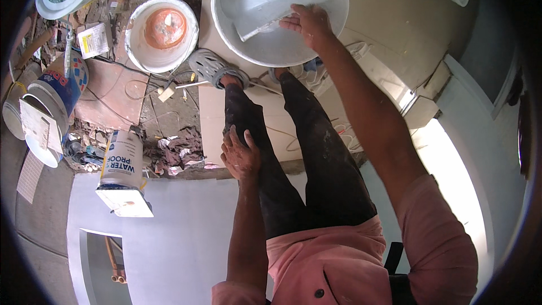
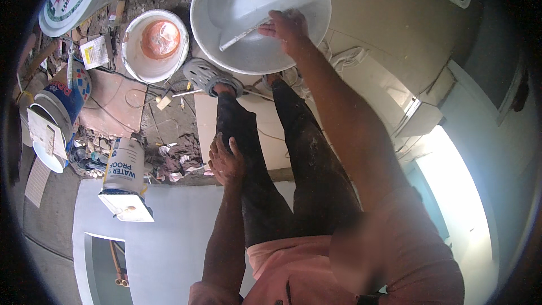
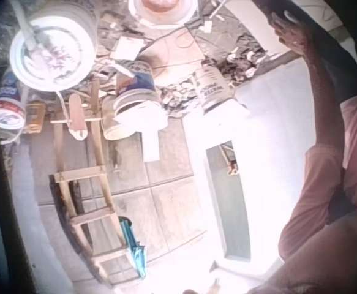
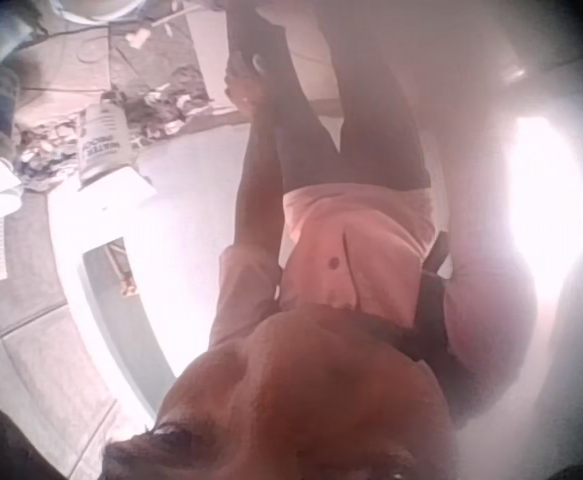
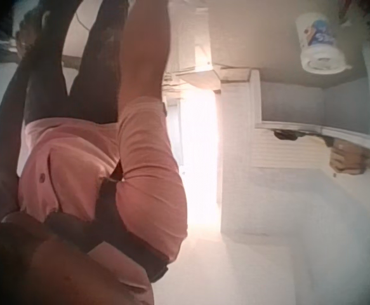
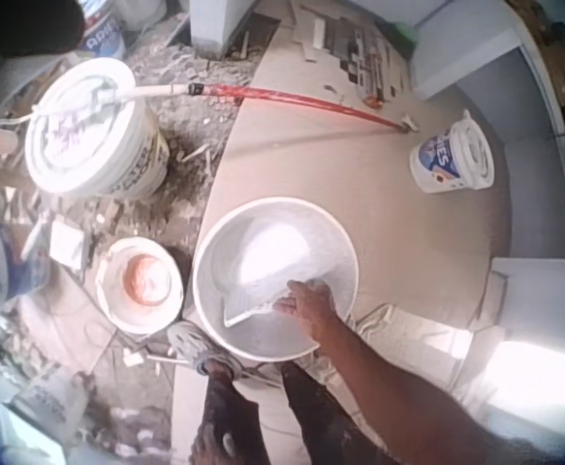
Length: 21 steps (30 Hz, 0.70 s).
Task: The person repeatedly scoops water from a large white bucket into a smaller bucket containing orange paint using a white plastic scoop. The person then moves a large cardboard sheet on the floor and picks up a paint roller.
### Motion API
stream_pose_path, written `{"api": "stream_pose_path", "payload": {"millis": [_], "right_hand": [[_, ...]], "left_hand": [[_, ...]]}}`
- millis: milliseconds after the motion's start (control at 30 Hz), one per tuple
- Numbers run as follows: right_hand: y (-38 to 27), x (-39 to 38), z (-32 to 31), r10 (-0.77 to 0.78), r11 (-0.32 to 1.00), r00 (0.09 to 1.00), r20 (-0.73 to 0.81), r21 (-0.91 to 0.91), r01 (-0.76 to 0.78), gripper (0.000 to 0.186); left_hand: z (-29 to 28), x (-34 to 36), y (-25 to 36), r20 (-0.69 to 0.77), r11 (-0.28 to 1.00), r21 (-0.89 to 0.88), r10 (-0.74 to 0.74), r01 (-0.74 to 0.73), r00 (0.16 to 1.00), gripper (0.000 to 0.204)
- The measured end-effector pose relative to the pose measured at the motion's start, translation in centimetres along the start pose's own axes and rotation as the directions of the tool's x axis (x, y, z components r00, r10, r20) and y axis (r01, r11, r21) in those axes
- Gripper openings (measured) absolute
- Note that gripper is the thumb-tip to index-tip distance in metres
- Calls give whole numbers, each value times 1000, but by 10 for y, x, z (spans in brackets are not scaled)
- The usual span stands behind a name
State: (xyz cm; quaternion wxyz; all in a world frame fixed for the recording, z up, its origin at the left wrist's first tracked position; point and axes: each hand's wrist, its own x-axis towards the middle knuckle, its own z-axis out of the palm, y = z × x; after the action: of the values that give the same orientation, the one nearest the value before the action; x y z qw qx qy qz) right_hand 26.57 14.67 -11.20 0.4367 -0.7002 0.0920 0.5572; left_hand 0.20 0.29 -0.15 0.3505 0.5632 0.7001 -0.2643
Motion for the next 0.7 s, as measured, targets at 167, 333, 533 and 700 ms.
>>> {"api": "stream_pose_path", "payload": {"millis": [167, 333, 533, 700], "right_hand": [[-34, 27, 16, -18, 685, 944, 330, -684, 252, 32], [-38, 26, 46, 41, -366, 727, 685, -667, 649, 21], [-72, -34, 47, 441, -723, 584, 681, -115, 681, 15], [-108, -73, 33, 561, -811, 446, 697, 354, 466, 11]], "left_hand": [[3, 1, -5, 4, 1000, 3, -1, 1, 1000, 43], [3, 1, -6, -4, 1000, -10, 3, -3, 1000, 42], [6, 2, -12, -26, 1000, -23, -8, 7, 1000, 42], [2, 1, -8, -15, 999, -30, -15, 15, 1000, 43]]}}
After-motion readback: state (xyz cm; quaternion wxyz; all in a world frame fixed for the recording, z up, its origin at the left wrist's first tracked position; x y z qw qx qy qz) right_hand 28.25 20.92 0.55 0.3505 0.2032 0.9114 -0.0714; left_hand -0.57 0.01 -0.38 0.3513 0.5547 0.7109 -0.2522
